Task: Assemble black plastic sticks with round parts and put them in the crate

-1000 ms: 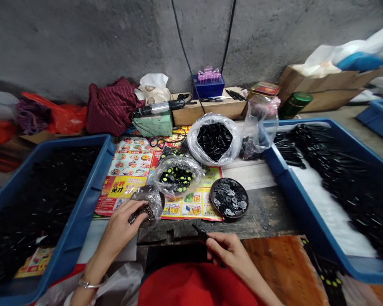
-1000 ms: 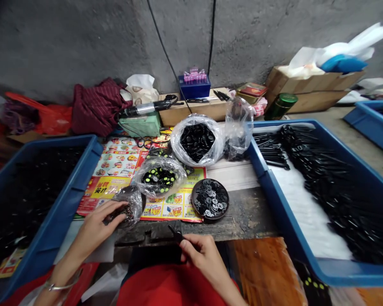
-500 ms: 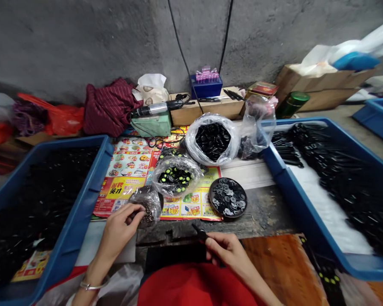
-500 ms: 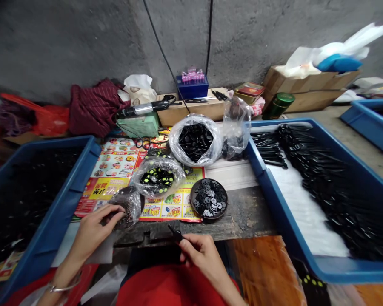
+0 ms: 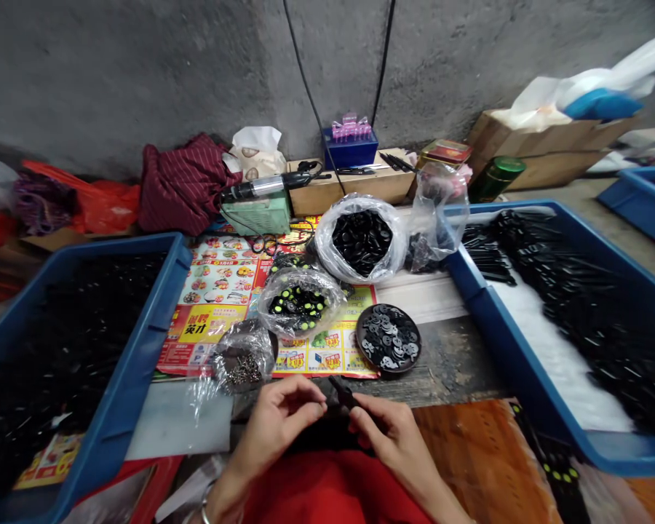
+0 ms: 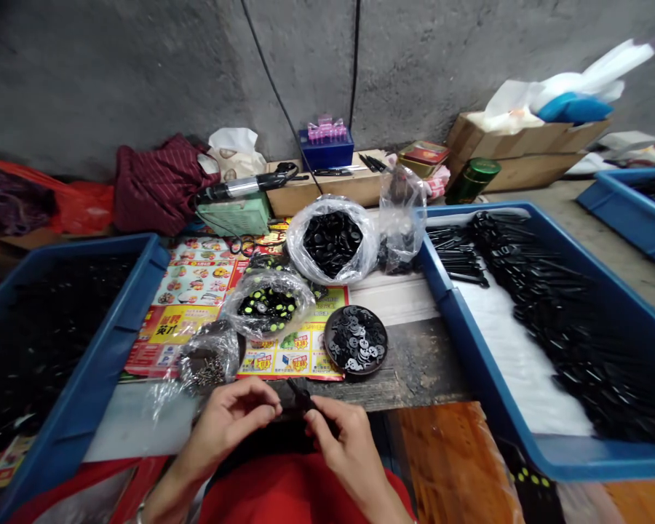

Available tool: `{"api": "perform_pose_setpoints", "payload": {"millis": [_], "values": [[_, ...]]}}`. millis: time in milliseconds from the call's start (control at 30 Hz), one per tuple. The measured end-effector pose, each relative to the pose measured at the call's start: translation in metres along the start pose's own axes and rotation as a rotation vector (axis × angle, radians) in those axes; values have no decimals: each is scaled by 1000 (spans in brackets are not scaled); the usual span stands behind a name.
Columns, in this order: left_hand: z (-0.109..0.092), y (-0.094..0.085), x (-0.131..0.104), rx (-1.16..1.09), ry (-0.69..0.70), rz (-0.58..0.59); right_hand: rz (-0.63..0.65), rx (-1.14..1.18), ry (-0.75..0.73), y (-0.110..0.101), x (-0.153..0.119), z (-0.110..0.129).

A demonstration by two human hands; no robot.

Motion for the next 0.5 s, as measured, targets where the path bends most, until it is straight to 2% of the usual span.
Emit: {"api": "perform_pose_setpoints", "payload": {"millis": [67, 167, 367, 500], "values": [[-4, 12, 1, 25, 27, 19, -28, -41, -77, -1, -2, 3], [-8, 21, 1, 77, 42, 4, -60, -62, -188, -2, -6, 5], [-7, 26, 2, 182, 27, -24, -46, -130, -368, 1, -10, 8], [-6, 27, 2, 238, 37, -43, -31, -242, -416, 2, -13, 10]]}}
Point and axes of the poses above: each hand's wrist, its own x-axis towards the middle knuckle, its own y-axis out of the palm, z = x × y, the point moved 5 cm from there along x, towards the middle knuckle, and after that the axes turned 15 degrees about x, right-handed, at the moved point
